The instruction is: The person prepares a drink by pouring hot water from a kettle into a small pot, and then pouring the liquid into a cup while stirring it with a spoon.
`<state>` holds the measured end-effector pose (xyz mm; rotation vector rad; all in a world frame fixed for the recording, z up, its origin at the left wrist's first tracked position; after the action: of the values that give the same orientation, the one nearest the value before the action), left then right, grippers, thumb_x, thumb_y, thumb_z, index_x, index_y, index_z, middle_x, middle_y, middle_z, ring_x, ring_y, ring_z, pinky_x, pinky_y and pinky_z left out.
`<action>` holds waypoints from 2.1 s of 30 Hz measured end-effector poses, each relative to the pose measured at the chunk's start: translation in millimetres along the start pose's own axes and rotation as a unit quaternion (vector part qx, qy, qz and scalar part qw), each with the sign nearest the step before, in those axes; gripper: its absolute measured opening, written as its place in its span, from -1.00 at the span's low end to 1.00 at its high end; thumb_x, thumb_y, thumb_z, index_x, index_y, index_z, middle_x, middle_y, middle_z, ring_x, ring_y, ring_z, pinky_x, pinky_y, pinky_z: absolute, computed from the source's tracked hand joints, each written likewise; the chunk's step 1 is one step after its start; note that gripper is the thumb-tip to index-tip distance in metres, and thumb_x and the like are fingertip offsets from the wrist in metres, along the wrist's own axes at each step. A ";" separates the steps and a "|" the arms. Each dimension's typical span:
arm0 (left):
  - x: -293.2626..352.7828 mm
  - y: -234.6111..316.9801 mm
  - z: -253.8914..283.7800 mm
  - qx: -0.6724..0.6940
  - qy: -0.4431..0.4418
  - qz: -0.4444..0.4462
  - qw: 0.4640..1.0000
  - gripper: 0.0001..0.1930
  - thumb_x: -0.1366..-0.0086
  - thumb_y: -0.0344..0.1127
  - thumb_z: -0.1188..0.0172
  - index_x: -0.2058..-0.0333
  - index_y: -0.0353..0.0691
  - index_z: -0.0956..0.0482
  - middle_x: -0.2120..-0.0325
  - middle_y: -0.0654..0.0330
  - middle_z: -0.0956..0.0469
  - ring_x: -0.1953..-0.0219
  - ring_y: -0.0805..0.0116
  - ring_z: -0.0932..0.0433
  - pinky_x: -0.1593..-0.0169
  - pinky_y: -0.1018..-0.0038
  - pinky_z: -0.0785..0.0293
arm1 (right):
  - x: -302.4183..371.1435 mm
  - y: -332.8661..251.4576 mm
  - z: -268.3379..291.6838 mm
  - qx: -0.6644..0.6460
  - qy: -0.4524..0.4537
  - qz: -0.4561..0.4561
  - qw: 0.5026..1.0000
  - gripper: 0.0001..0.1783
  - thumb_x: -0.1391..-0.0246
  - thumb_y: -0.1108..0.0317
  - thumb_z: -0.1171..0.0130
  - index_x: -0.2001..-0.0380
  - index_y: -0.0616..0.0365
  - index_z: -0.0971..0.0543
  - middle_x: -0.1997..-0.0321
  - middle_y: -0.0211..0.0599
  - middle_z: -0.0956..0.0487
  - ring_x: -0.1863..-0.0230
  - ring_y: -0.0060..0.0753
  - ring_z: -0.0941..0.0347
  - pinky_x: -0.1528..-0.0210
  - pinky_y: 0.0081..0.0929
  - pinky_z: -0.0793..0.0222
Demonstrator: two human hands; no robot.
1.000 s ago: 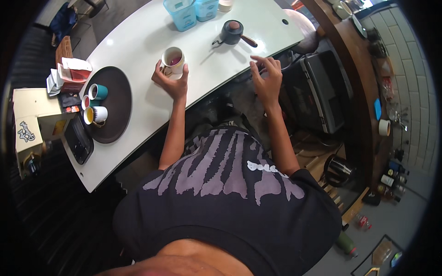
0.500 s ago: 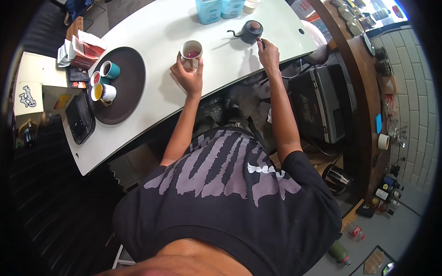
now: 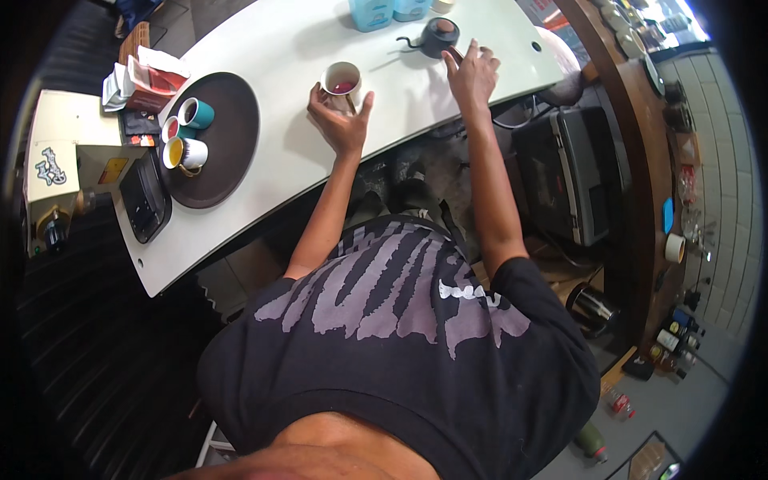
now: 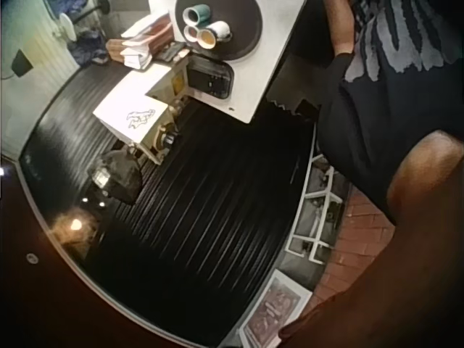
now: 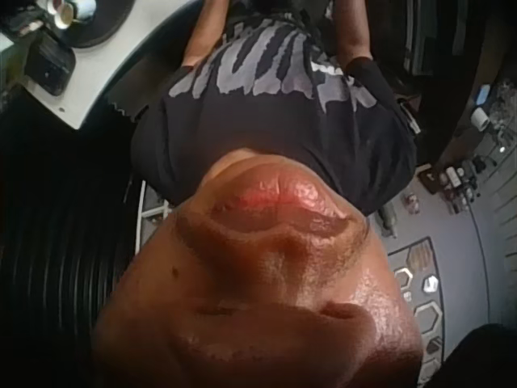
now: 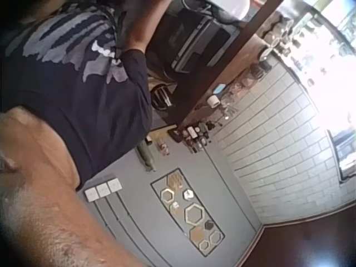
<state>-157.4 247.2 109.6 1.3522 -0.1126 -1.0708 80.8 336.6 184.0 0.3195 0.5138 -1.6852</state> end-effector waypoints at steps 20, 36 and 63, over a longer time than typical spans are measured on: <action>2.5 -2.1 18.7 0.098 -0.107 -0.028 0.989 -0.18 -0.39 -0.19 -0.26 -0.49 -0.40 -0.12 -0.27 -0.26 -0.40 -0.27 -0.24 -0.41 -0.30 0.03 -0.38 | 105.8 -126.1 -0.9 -0.595 -0.149 0.066 0.787 -0.27 -0.31 0.27 -0.31 -0.46 0.15 -0.30 -0.37 -0.03 -0.43 -0.34 -0.08 -0.45 -0.19 -0.16 -0.61; 16.4 233.1 -40.7 0.365 -0.369 -0.187 0.834 -0.03 -0.50 0.37 0.28 -0.55 -0.37 0.03 -0.59 -0.06 0.07 -0.63 -0.02 0.17 -0.59 0.04 0.25 | 94.3 3.2 167.0 -0.701 -0.090 0.080 0.703 0.25 -0.28 -0.55 0.15 -0.63 0.24 0.17 -0.74 0.01 0.22 -0.74 -0.02 0.37 -0.66 -0.06 0.39; 304.5 601.2 -354.7 0.451 -0.702 -0.195 0.516 -0.33 -0.63 -0.03 0.13 -0.53 -0.33 -0.11 -0.52 -0.09 -0.18 -0.54 0.06 -0.18 -0.54 0.17 -0.08 | 65.5 518.1 298.7 -0.497 0.353 -0.224 0.760 -0.23 -0.46 0.01 -0.05 -0.52 0.27 -0.21 -0.62 -0.05 -0.21 -0.65 -0.09 -0.05 -0.63 -0.08 0.09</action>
<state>564.4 209.0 349.2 0.9110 -1.8866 -2.4999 599.8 69.3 329.2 0.0100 2.0893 -1.4273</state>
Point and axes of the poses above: each hand's wrist, its own x-axis away from the middle knuckle, its own z-axis out of the back of the hand, y = z × x, the point moved 1 cm from there along -x, towards the middle knuckle
